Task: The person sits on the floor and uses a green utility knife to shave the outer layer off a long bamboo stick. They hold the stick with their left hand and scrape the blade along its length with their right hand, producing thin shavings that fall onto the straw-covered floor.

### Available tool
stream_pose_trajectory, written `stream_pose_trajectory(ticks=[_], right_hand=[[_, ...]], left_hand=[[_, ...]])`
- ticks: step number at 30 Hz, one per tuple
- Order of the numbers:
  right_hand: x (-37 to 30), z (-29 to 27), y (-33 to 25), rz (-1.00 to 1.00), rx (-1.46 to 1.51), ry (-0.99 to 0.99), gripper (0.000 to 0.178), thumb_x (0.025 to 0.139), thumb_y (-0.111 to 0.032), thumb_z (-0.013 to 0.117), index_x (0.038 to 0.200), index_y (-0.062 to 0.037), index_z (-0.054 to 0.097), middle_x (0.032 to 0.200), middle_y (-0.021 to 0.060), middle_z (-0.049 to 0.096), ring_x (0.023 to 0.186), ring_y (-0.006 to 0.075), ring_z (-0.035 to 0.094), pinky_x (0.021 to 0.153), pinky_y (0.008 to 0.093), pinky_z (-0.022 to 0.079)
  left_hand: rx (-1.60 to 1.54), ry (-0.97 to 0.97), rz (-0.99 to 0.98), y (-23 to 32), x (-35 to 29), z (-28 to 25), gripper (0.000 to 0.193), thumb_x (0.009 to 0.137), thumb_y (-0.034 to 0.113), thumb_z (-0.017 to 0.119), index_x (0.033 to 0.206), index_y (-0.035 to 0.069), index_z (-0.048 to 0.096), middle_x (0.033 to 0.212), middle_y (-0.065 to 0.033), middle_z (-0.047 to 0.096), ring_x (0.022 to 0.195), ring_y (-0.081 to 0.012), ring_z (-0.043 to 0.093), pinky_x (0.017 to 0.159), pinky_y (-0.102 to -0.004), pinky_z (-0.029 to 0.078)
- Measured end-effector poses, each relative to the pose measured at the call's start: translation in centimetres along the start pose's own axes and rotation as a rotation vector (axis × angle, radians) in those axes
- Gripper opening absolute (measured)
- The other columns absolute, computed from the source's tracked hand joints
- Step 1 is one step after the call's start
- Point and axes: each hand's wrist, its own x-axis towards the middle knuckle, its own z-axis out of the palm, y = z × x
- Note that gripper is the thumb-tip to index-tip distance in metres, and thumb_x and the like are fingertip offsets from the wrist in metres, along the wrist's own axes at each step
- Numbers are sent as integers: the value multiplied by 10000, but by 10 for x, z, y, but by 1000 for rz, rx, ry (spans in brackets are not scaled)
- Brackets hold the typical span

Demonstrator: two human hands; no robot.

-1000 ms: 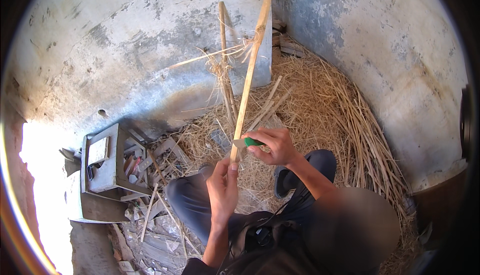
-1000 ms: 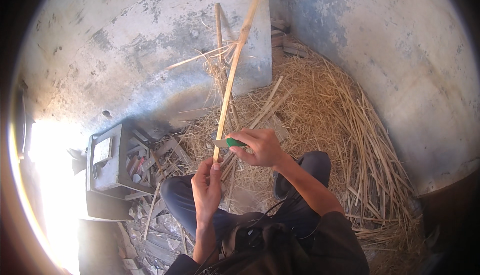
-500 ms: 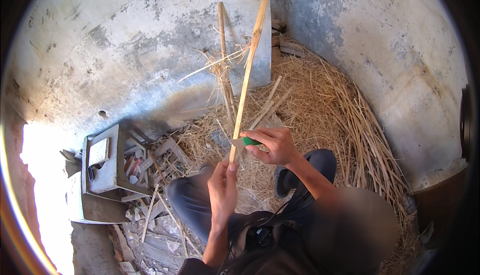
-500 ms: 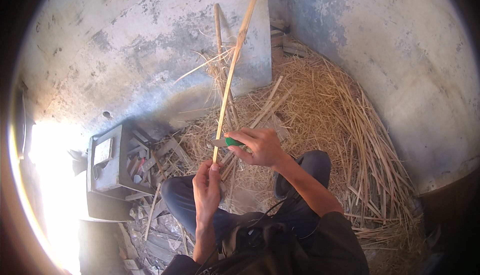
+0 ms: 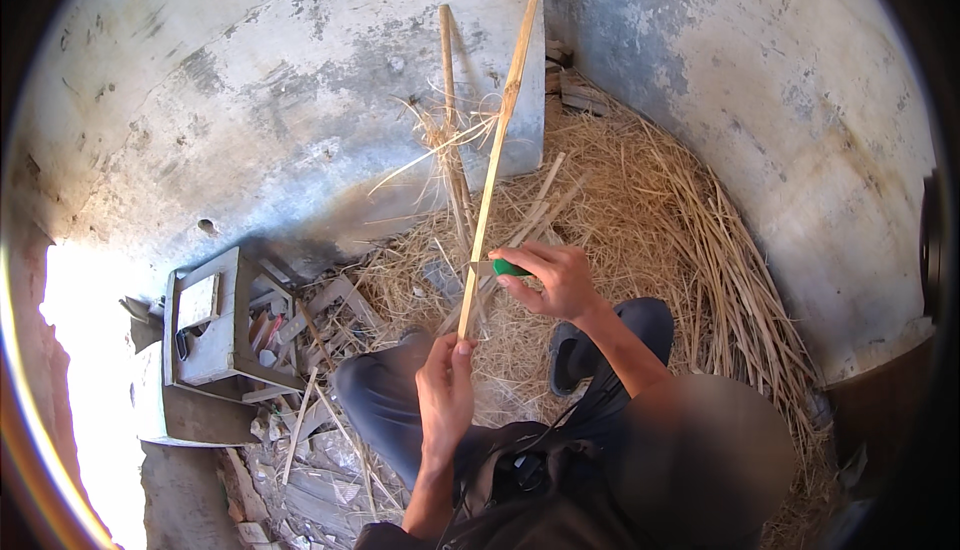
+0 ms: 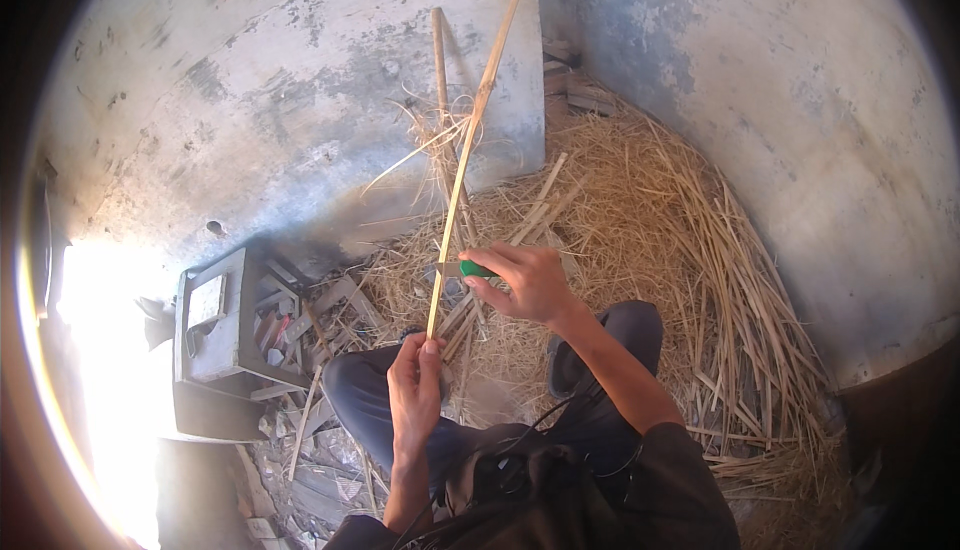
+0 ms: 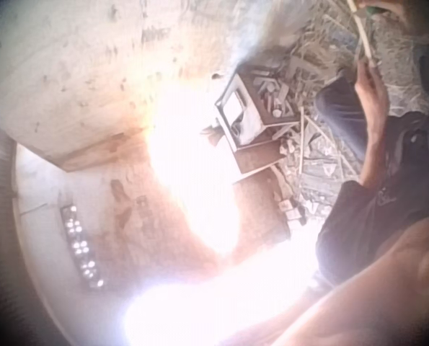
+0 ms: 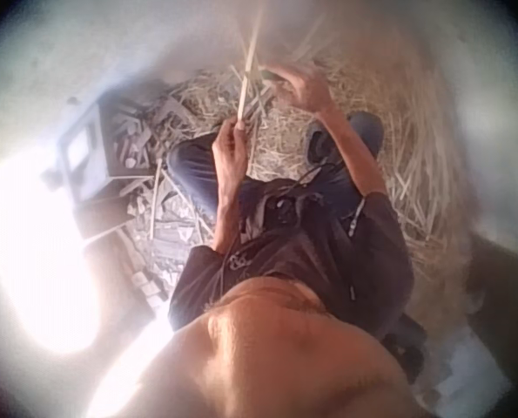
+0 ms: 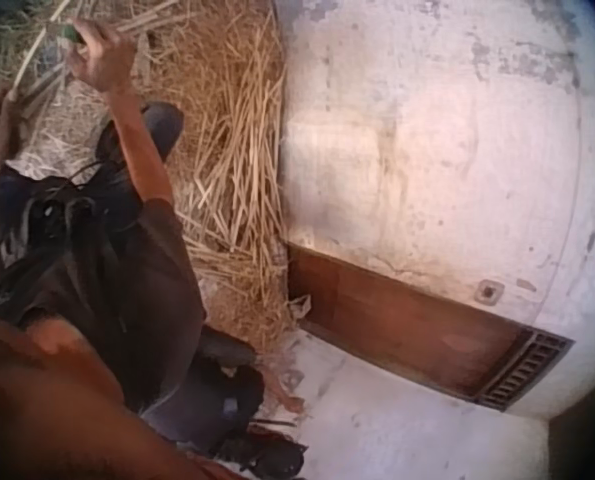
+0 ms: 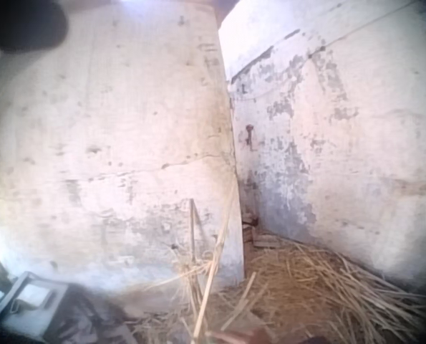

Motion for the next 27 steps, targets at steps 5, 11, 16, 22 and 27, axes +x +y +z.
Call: stream_pose_trajectory(ticks=[5, 11, 16, 22, 27], right_hand=[[-3, 5, 37, 153, 13, 112, 285, 1015, -333, 722, 1189, -123, 803, 1026, 72, 824, 676, 167, 755, 547, 317, 570], [6, -17, 51, 243, -65, 128, 316, 1029, -352, 712, 1205, -109, 810, 1042, 105, 830, 739, 187, 793, 587, 304, 621], [10, -17, 44, 213, -129, 102, 302, 1024, -343, 723, 1198, -114, 813, 1047, 94, 831, 747, 183, 796, 590, 289, 620], [8, -8, 47, 185, -128, 123, 287, 1021, -341, 727, 1197, -132, 815, 1053, 71, 831, 730, 169, 789, 567, 287, 602], [6, -5, 47, 197, -140, 151, 293, 1020, -352, 731, 1202, -139, 814, 1040, 66, 830, 734, 170, 792, 558, 283, 592]], left_hand=[[56, -36, -53, -10, -15, -3, 281, 1123, 220, 564, 1127, -27, 697, 672, -44, 548, 630, -86, 481, 579, -319, 405], [69, -81, -72, -17, -46, -10, 240, 1101, 188, 588, 1146, -26, 686, 691, -108, 582, 650, -120, 516, 608, -337, 449], [88, -87, -98, -20, -59, -24, 215, 1096, 167, 598, 1157, -27, 668, 692, -96, 577, 674, -99, 500, 611, -325, 447], [62, -99, -133, -20, -63, -30, 215, 1100, 168, 599, 1142, -34, 661, 704, -70, 581, 694, -82, 489, 606, -316, 439], [27, -97, -138, -19, -64, -28, 210, 1099, 165, 601, 1139, -32, 661, 706, -67, 579, 698, -81, 487, 610, -313, 437]])
